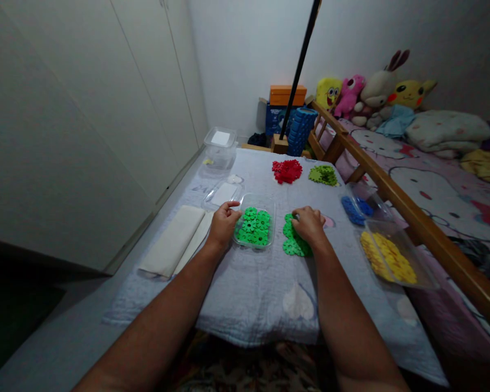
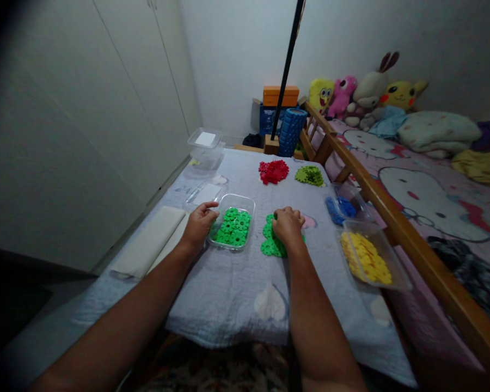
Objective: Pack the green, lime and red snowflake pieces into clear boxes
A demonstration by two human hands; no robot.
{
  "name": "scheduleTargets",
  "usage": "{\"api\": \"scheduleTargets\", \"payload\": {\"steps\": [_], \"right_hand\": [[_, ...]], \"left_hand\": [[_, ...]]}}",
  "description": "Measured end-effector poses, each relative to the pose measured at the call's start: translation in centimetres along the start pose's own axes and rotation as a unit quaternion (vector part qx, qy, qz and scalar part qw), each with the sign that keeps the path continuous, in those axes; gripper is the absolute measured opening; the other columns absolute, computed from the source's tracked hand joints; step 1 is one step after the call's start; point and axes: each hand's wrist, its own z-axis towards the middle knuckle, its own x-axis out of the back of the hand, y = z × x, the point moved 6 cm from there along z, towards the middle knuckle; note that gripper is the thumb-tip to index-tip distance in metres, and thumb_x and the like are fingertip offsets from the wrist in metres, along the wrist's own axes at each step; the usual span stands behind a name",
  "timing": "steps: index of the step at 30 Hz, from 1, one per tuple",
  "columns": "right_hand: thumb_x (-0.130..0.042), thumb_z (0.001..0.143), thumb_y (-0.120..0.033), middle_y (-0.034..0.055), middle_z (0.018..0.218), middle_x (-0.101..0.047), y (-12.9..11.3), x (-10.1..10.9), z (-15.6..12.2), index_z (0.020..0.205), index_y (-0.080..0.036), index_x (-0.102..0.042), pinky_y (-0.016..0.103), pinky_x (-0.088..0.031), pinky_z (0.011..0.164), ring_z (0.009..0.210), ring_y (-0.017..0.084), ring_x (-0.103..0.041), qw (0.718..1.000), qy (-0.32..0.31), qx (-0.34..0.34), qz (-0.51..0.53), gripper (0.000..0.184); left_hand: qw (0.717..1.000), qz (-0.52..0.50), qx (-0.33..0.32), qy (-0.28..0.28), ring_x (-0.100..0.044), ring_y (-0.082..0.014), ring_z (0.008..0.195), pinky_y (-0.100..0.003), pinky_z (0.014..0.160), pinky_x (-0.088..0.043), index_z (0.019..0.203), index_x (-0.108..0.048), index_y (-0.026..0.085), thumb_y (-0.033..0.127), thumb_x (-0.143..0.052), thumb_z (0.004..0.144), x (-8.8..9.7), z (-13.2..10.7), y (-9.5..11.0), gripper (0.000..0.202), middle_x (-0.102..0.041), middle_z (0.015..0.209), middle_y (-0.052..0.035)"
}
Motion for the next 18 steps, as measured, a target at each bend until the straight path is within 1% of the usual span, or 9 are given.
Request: {"api": "scheduleTargets", "payload": {"steps": [2, 5, 8, 10, 11, 13, 16, 18], "right_hand": [[-0.061, 0.091, -0.027, 0.0145, 0.127, -0.068, 0.1, 0.0, 0.0, 0.112, -0.024, -0.079, 0.044, -0.038, 0.093, 0.119, 0.036, -0.055, 1.0, -0.001, -0.003, 0.0, 0.027], [-0.064, 0.088, -0.026, 0.0133, 0.12, -0.071, 0.4, 0.1, 0.2, 0.109, -0.023, -0.076, 0.042, -0.038, 0.091, 0.115, 0.034, -0.057, 1.0, 0.013, -0.01, 0.016, 0.024], [-0.064, 0.085, -0.022, 0.0089, 0.102, -0.074, 0.8, 0.2, 0.5, 0.097, -0.022, -0.073, 0.04, -0.036, 0.088, 0.102, 0.029, -0.062, 0.998, 0.024, -0.014, 0.054, 0.015], [-0.062, 0.084, -0.022, 0.0057, 0.09, -0.074, 0.9, 0.5, 0.7, 0.087, -0.022, -0.07, 0.039, -0.036, 0.087, 0.093, 0.026, -0.063, 0.995, 0.036, -0.013, 0.096, 0.008], [-0.062, 0.084, -0.022, 0.0048, 0.086, -0.073, 0.9, 0.7, 0.7, 0.084, -0.022, -0.069, 0.039, -0.037, 0.088, 0.091, 0.025, -0.064, 0.991, 0.052, -0.01, 0.124, 0.007], [-0.061, 0.085, -0.025, 0.0039, 0.085, -0.073, 0.5, 1.6, 0.6, 0.082, -0.022, -0.066, 0.04, -0.039, 0.089, 0.089, 0.025, -0.064, 0.975, 0.11, 0.006, 0.193, 0.007], [-0.061, 0.088, -0.029, 0.0036, 0.089, -0.074, -0.9, 3.2, -0.5, 0.085, -0.023, -0.066, 0.041, -0.041, 0.094, 0.094, 0.025, -0.063, 0.93, 0.219, 0.066, 0.289, 0.008], [-0.061, 0.089, -0.029, 0.0031, 0.09, -0.074, -2.4, 3.7, -1.4, 0.086, -0.024, -0.067, 0.042, -0.04, 0.098, 0.097, 0.025, -0.062, 0.907, 0.257, 0.115, 0.314, 0.007]], "left_hand": [[1.0, 0.0, -0.001, 0.002, -0.034, -0.0094, 0.051, -0.024, 0.052, -0.025, 0.102, -0.067, 0.015, 0.035, -0.071, 0.066, 0.0, 0.0, 0.0, 0.041, -0.04, 0.056, 0.0102], [1.0, -0.003, 0.002, 0.002, -0.034, -0.0093, 0.051, -0.024, 0.052, -0.024, 0.101, -0.067, 0.016, 0.035, -0.071, 0.065, 0.0, -0.1, 0.1, 0.041, -0.039, 0.056, 0.0104], [1.0, -0.002, 0.004, 0.001, -0.034, -0.0094, 0.051, -0.024, 0.052, -0.024, 0.101, -0.067, 0.015, 0.035, -0.071, 0.065, 0.0, -0.1, 0.2, 0.042, -0.04, 0.056, 0.0104], [1.0, 0.0, 0.003, 0.001, -0.034, -0.0094, 0.051, -0.024, 0.052, -0.024, 0.102, -0.067, 0.015, 0.035, -0.07, 0.065, 0.0, -0.1, 0.2, 0.042, -0.039, 0.056, 0.0104], [1.0, 0.001, 0.002, 0.0, -0.034, -0.0094, 0.051, -0.024, 0.052, -0.025, 0.102, -0.067, 0.015, 0.035, -0.07, 0.066, 0.0, -0.1, 0.2, 0.042, -0.039, 0.056, 0.0105], [1.0, 0.003, 0.004, 0.001, -0.034, -0.0093, 0.051, -0.024, 0.052, -0.025, 0.103, -0.067, 0.015, 0.036, -0.071, 0.066, 0.0, -0.1, 0.2, 0.042, -0.039, 0.057, 0.0105], [1.0, 0.003, 0.007, 0.0, -0.034, -0.0091, 0.051, -0.024, 0.052, -0.025, 0.102, -0.067, 0.015, 0.036, -0.071, 0.065, 0.0, -0.2, 0.2, 0.043, -0.039, 0.057, 0.0108], [1.0, 0.002, 0.005, 0.0, -0.034, -0.009, 0.051, -0.024, 0.052, -0.025, 0.102, -0.067, 0.015, 0.036, -0.07, 0.065, 0.0, -0.2, 0.4, 0.042, -0.039, 0.057, 0.0109]]}}
